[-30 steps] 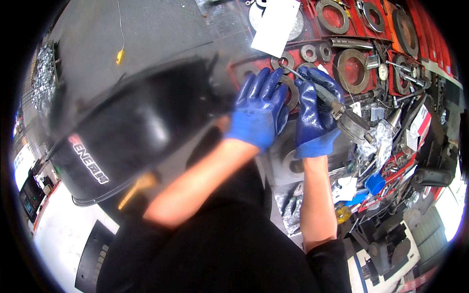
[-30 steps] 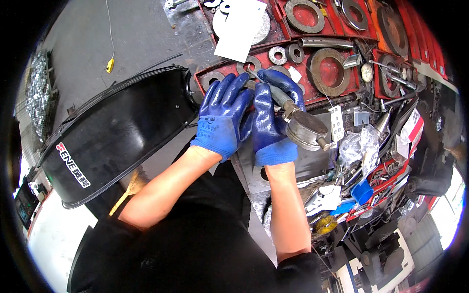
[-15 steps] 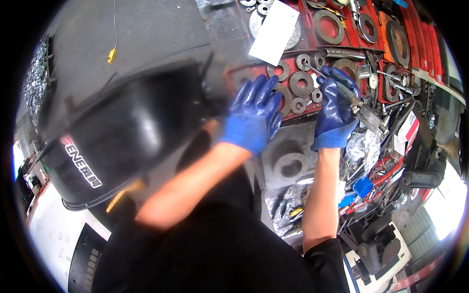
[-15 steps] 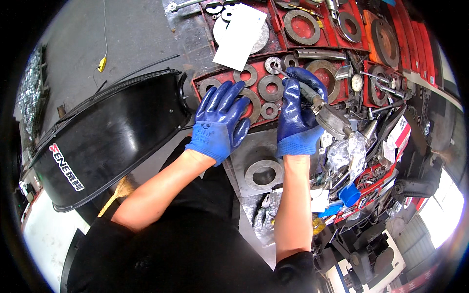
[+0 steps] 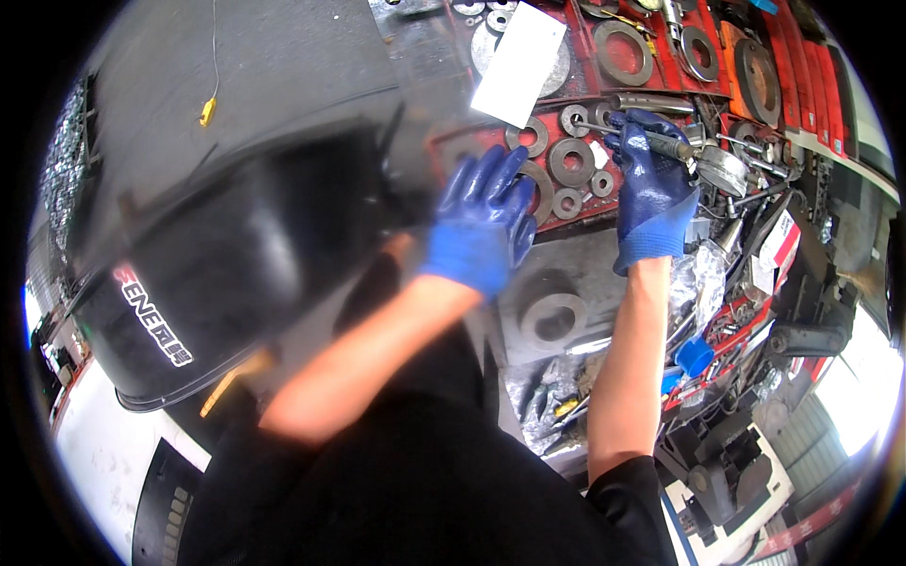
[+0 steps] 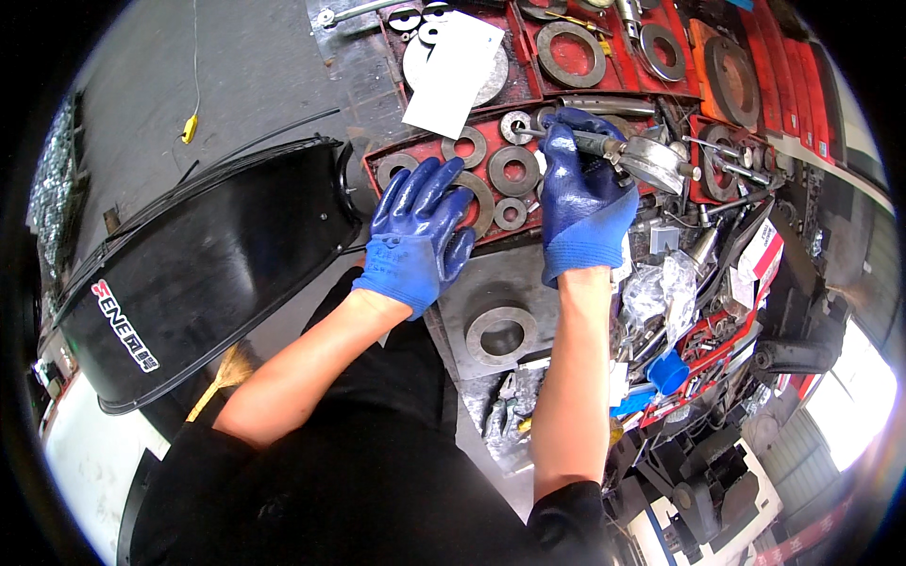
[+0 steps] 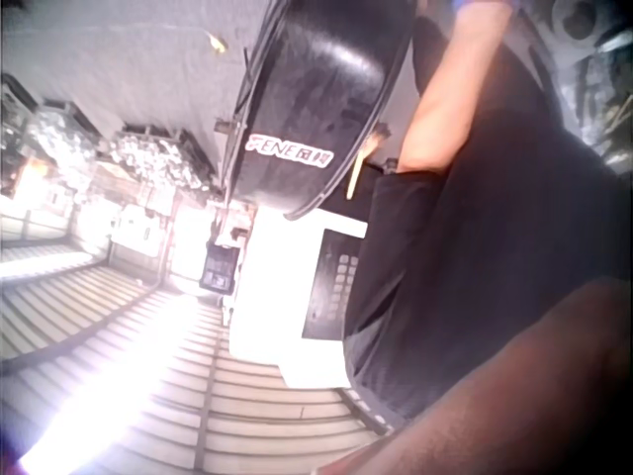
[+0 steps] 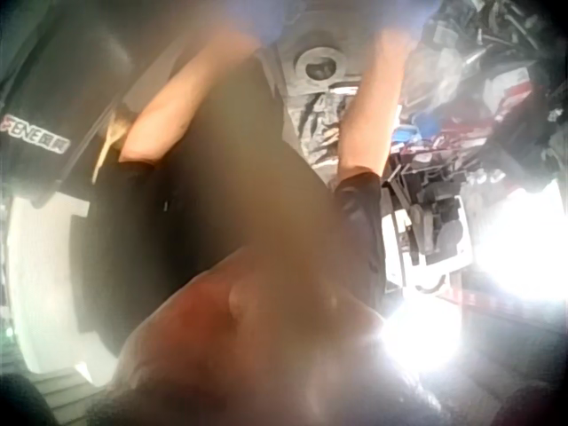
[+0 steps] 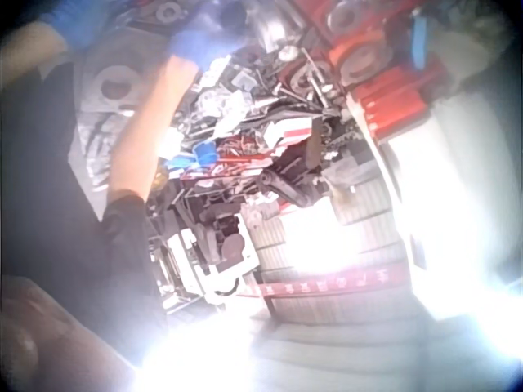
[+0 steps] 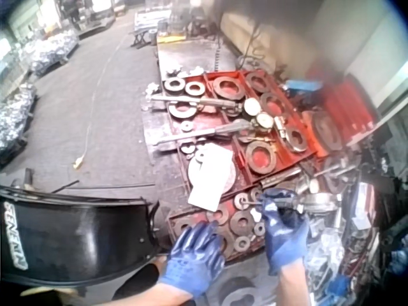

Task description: The person uses a dial caliper to measure the dimensions of a small metal ring and a cylindrical metal part on a workbench. The person adjusts the caliper jaws, places the tool on the objects, and reads the dial gauge to determine the measurements.

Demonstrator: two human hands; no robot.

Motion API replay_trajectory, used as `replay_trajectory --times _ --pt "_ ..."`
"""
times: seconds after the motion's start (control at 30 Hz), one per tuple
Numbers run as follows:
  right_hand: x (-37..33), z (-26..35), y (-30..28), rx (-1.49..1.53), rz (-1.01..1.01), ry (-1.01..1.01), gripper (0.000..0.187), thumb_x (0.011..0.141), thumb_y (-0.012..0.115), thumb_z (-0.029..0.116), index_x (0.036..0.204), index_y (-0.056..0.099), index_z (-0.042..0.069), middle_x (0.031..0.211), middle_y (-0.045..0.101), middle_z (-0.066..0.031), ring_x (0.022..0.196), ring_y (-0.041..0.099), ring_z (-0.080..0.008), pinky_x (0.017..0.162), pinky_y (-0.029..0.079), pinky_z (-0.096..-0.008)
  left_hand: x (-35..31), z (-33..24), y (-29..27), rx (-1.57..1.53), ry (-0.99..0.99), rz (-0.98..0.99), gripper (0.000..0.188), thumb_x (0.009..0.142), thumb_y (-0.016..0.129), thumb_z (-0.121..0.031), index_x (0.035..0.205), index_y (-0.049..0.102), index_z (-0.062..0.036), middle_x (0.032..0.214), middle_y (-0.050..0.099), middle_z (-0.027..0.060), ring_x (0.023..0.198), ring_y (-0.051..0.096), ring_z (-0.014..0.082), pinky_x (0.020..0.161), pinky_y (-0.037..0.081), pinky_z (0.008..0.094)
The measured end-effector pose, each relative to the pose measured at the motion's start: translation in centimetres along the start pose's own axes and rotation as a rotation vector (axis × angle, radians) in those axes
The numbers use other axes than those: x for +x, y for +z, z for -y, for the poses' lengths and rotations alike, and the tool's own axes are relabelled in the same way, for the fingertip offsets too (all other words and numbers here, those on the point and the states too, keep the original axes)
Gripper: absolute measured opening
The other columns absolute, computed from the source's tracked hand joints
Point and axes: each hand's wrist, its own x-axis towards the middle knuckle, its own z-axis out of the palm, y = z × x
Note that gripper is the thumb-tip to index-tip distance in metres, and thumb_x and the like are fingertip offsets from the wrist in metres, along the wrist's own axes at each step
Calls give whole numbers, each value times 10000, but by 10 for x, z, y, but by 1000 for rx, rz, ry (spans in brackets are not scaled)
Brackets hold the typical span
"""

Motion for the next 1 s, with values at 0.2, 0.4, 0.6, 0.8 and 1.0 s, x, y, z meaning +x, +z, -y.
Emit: replay_trajectory --times 0.2,0.4,0.6,0.8,1.0 --pt "-25 13 -8 -114 -149 -150 178 948 646 3 1123 669 -6 1041 711 -82 931 675 -141 850 540 -290 17 -2 -2 -50 36 -107 369 800 705 -129 1161 653 -75 1333 607 143 1174 591 367 1003 480 489" --pt "-70 45 -36 113 -213 -121 232 993 581 31 1213 579 -45 1166 675 -181 1066 677 -252 923 580 -377 80 -13 5 109 131 33 464 819 640 -61 1280 607 -88 1287 632 160 1058 649 368 871 549 451" --pt "-137 54 -80 59 -280 -48 250 1002 557 44 1238 573 -35 1181 676 -203 1004 696 -252 900 575 -363 137 -10 11 253 122 504 441 943 521 -114 1381 529 -161 1103 705 174 961 698 377 787 567 473" --pt "-199 47 -112 126 -438 51 216 1001 555 38 1204 586 -27 1172 670 -189 1005 679 -238 905 574 -369 155 -22 -2 220 105 624 362 1017 426 -176 1358 543 -148 1117 700 189 965 694 386 799 563 471" --pt "-246 53 -126 114 -537 67 220 1009 562 67 1204 582 -33 1177 662 -172 1031 665 -226 908 564 -353 157 -22 -3 454 419 470 364 935 521 -135 1288 608 -152 1179 671 195 1043 671 381 859 554 460"
